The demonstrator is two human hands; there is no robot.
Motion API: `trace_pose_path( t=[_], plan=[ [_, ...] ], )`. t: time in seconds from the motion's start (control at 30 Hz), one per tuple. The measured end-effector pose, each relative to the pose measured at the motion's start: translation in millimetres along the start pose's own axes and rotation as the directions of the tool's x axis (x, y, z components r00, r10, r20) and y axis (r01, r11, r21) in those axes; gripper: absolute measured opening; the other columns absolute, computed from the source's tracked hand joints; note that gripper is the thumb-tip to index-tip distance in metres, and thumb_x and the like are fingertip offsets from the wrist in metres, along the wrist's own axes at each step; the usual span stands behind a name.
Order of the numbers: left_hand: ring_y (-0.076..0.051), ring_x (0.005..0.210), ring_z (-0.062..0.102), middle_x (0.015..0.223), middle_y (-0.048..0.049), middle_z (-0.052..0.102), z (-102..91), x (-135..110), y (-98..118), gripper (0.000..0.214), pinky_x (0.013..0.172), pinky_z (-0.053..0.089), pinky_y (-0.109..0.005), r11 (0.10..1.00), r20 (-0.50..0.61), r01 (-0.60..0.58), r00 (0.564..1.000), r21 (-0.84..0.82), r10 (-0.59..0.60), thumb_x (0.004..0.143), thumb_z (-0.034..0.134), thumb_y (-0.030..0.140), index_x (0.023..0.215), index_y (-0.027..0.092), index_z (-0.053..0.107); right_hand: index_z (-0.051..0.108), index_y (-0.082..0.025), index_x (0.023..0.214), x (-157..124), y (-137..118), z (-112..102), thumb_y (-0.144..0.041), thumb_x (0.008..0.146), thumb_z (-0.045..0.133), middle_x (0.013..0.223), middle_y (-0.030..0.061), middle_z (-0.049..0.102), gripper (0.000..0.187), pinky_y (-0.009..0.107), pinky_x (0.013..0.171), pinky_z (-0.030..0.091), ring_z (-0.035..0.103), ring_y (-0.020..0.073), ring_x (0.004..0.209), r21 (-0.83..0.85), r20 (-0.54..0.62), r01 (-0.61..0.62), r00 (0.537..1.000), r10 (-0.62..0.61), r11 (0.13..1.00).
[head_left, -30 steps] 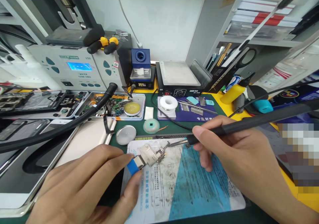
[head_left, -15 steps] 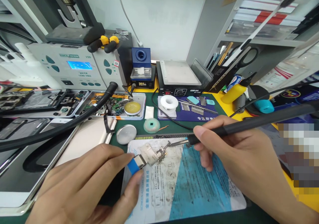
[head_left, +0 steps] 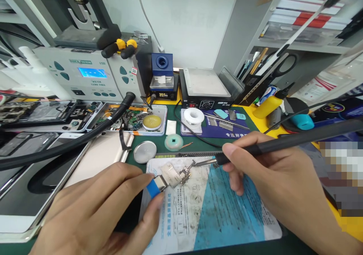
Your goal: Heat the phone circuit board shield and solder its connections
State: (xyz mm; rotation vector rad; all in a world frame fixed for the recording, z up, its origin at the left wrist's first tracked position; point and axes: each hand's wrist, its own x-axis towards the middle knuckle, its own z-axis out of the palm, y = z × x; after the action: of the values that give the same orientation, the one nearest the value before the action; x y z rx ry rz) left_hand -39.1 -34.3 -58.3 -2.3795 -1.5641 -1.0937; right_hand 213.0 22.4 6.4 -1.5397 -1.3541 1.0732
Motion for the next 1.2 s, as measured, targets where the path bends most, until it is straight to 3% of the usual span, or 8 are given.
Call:
trace_pose_path(
  t=[0.87, 1.03, 1.2],
  plan=[
    [-0.013, 0.075, 0.070, 0.096, 0.0005, 0.072, 0.9, 1, 0, 0.013, 0.069, 0.057, -0.030, 1.000, -0.012, -0.011, 1.000, -0.006, 0.011, 0.097, 0.070, 0.031, 0.108, 0.026, 0.072, 0.066, -0.027, 0.068, 2, 2, -1, -0.051, 0.090, 0.080, 0.049, -0.0009, 0.064, 0.035, 0.029, 0.044, 0.051, 0.059, 0.0170, 0.042, 0.011, 0.004, -0.015, 1.000, 0.015, 1.000],
    [-0.015, 0.078, 0.071, 0.097, -0.0004, 0.073, -0.3, 0, -1, 0.014, 0.071, 0.059, -0.030, 1.000, -0.003, -0.012, 1.000, -0.025, 0.012, 0.096, 0.070, 0.029, 0.109, 0.026, 0.072, 0.069, -0.027, 0.076, 5, 7, -2, -0.051, 0.087, 0.083, 0.051, -0.0012, 0.066, 0.030, 0.028, 0.042, 0.049, 0.059, 0.0168, 0.041, 0.098, -0.004, -0.029, 1.000, 0.030, 0.995],
    [-0.015, 0.078, 0.071, 0.097, -0.0010, 0.073, 0.9, -1, -1, 0.015, 0.068, 0.058, -0.030, 0.999, 0.001, -0.032, 0.999, 0.015, 0.032, 0.095, 0.071, 0.029, 0.109, 0.026, 0.073, 0.077, -0.025, 0.086, 12, 19, -9, -0.050, 0.084, 0.086, 0.059, -0.0001, 0.071, 0.026, 0.027, 0.036, 0.047, 0.059, 0.0153, 0.037, 0.191, 0.040, 0.034, 0.998, -0.042, 0.981]
  ],
)
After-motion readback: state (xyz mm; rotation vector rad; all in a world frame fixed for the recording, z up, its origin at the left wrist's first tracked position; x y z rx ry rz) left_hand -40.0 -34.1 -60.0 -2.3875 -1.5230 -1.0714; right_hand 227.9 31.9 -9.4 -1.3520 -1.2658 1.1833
